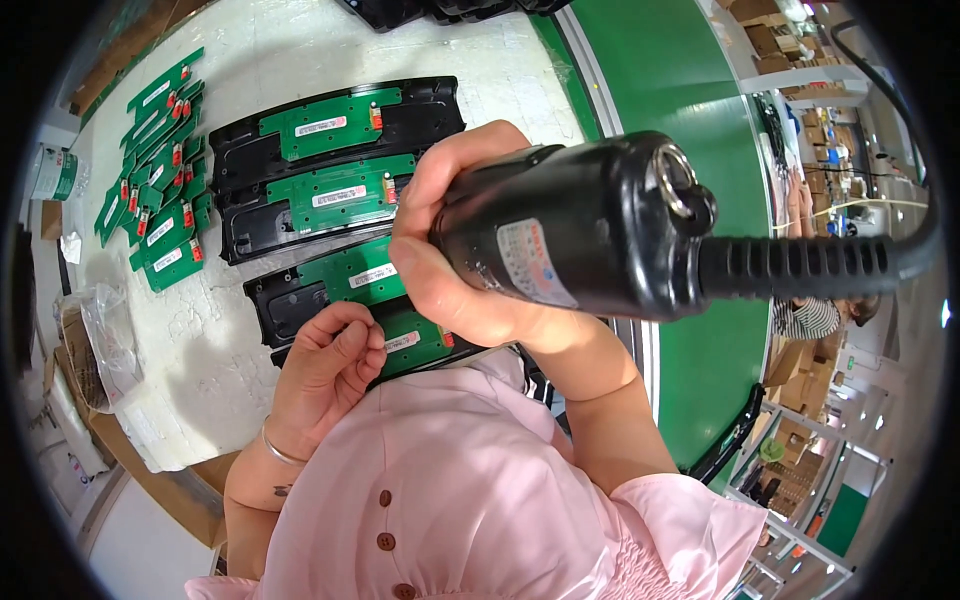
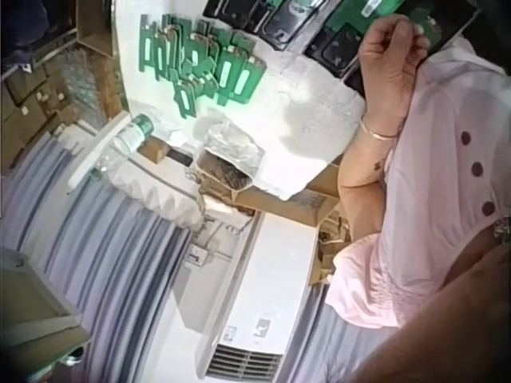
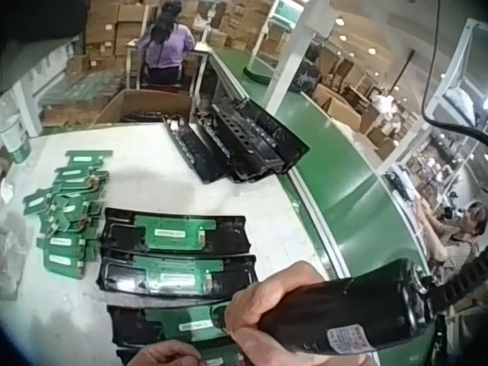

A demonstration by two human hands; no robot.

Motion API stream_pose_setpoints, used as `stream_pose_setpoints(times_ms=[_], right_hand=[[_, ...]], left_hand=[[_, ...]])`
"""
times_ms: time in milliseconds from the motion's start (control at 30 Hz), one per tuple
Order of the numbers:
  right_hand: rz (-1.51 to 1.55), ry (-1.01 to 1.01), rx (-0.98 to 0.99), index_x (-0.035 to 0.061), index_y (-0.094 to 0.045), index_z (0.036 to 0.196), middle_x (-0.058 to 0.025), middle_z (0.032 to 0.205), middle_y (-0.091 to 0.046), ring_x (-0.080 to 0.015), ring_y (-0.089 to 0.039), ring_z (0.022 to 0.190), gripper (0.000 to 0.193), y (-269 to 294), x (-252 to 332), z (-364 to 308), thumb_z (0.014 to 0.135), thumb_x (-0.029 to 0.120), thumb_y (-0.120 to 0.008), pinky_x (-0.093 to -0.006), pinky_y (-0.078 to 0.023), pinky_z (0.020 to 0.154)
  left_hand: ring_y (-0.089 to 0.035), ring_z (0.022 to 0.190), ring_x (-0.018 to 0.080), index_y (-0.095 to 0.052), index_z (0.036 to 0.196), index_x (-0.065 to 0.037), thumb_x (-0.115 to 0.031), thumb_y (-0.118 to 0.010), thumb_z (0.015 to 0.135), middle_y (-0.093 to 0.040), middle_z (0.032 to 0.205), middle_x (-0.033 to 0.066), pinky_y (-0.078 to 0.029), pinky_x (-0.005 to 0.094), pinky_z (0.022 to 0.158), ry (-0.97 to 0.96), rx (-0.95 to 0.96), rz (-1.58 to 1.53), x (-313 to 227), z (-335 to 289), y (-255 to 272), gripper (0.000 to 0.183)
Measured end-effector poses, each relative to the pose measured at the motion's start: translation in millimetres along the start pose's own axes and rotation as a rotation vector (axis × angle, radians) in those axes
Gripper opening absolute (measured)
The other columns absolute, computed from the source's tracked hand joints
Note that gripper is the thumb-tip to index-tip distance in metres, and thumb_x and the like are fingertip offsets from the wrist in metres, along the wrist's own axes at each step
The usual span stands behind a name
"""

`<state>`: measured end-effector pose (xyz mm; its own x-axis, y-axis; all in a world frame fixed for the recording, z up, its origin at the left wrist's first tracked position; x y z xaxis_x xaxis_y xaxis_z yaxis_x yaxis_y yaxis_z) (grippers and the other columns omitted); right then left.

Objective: Assembling electronic components by using an electric screwdriver to attach circuit boards to plastic housings.

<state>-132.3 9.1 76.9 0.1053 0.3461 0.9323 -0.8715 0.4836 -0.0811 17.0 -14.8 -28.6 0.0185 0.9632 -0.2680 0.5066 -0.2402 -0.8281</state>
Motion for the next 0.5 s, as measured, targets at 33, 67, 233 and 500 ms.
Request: stream_pose_setpoints(times_ms=[33, 67, 233, 500], right_hand=[[-0.017, 0.005, 0.008, 0.0072, -0.037, 0.093, -0.0014, 0.054, -0.041, -0.0097, -0.035, 0.042, 0.029, -0.6, -0.3, 1.2, 0.070, 0.001, -0.054, -0.0239, -0.035, 0.043], [-0.018, 0.001, 0.011, 0.0072, -0.037, 0.093, -0.0014, 0.054, -0.041, -0.0097, -0.035, 0.042, 0.029, -0.9, -1.7, 2.5, 0.070, 0.001, -0.054, -0.0239, -0.035, 0.043], [-0.076, -0.039, 0.090, 0.0081, -0.035, 0.087, -0.0026, 0.056, -0.041, -0.0100, -0.036, 0.042, 0.027, -5.0, -6.2, 4.7, 0.070, 0.002, -0.056, -0.0246, -0.036, 0.043], [-0.064, 0.002, 0.126, 0.0098, -0.035, 0.086, -0.0019, 0.056, -0.040, -0.0106, -0.036, 0.041, 0.028, -9.2, 1.8, 5.6, 0.070, 0.000, -0.056, -0.0249, -0.035, 0.042]], left_hand=[[-0.058, 0.072, 0.0112, -0.058, 0.096, -0.002, -0.012, -0.057, 0.085, -0.061, 0.085, 0.0066, -0.049, 0.0210, 0.066, -0.001, -0.002, -0.006, -0.2, 0.4, 1.2, 0.015], [-0.058, 0.073, 0.0111, -0.058, 0.097, -0.002, -0.011, -0.057, 0.085, -0.061, 0.085, 0.0065, -0.049, 0.0208, 0.066, 0.008, 0.005, -0.051, -0.2, 1.5, 2.1, 0.015], [-0.059, 0.075, 0.0106, -0.058, 0.097, -0.002, -0.010, -0.057, 0.085, -0.061, 0.086, 0.0063, -0.049, 0.0196, 0.067, 0.001, -0.006, -0.100, 0.8, 4.8, 3.0, 0.014], [-0.058, 0.076, 0.0092, -0.058, 0.095, -0.004, -0.013, -0.057, 0.085, -0.060, 0.089, 0.0038, -0.050, 0.0178, 0.067, 0.003, -0.006, -0.147, 7.2, 11.4, 5.1, 0.013]])
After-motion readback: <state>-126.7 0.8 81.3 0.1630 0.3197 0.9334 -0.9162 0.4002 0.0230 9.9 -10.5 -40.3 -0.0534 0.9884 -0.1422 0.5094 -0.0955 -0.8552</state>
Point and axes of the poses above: each hand's wrist, its own z-axis towards the middle knuckle, its own y-axis out of the back of the hand, x = y × z, the point moved 6 cm from there along z, towards the middle knuckle
